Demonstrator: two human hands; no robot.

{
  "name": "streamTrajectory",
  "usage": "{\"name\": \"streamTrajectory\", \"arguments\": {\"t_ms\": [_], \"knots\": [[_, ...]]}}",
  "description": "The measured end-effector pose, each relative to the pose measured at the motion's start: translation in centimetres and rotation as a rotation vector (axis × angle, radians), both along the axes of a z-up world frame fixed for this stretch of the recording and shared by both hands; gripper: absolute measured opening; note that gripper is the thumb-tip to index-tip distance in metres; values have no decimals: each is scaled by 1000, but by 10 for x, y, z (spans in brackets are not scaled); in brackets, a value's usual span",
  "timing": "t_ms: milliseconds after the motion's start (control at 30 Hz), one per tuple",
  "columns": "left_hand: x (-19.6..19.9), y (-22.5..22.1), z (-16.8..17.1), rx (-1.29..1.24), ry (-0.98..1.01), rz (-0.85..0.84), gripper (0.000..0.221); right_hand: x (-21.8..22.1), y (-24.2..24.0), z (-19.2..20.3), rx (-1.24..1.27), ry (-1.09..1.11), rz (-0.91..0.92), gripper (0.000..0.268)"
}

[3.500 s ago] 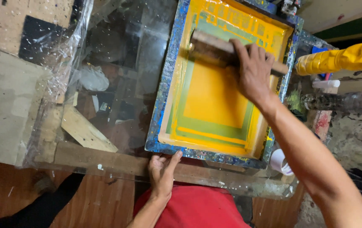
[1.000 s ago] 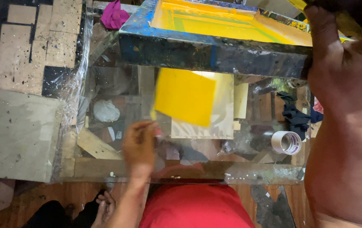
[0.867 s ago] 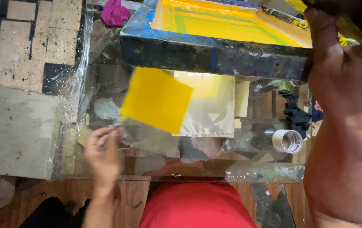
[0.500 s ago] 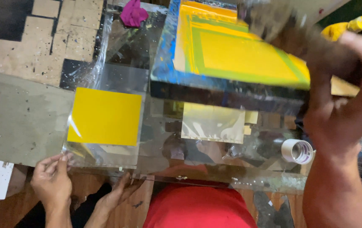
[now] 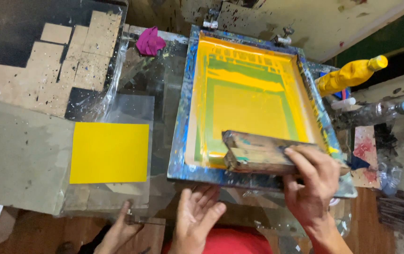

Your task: The person is manually screen printing yellow ink onto small sheets. They use a squeegee to pull ink across a screen, then lift the screen to reveal the printed sheet and remove it.

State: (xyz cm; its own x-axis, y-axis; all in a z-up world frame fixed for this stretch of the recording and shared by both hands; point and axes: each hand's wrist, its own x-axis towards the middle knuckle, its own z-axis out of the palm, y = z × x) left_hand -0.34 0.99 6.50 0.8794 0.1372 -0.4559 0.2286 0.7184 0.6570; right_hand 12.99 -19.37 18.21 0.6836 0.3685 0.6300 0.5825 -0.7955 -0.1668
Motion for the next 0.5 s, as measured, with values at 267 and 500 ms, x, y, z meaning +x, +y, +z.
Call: {"name": "streamTrajectory", "arguments": {"t_ms": [267, 500], "knots": [[-4, -1, -53, -100, 475, 97, 54, 113, 0, -46, -145, 122, 68, 34], [-2, -3, -55, -150, 355, 121, 40, 257, 28, -112, -175, 81, 36, 30]]}}
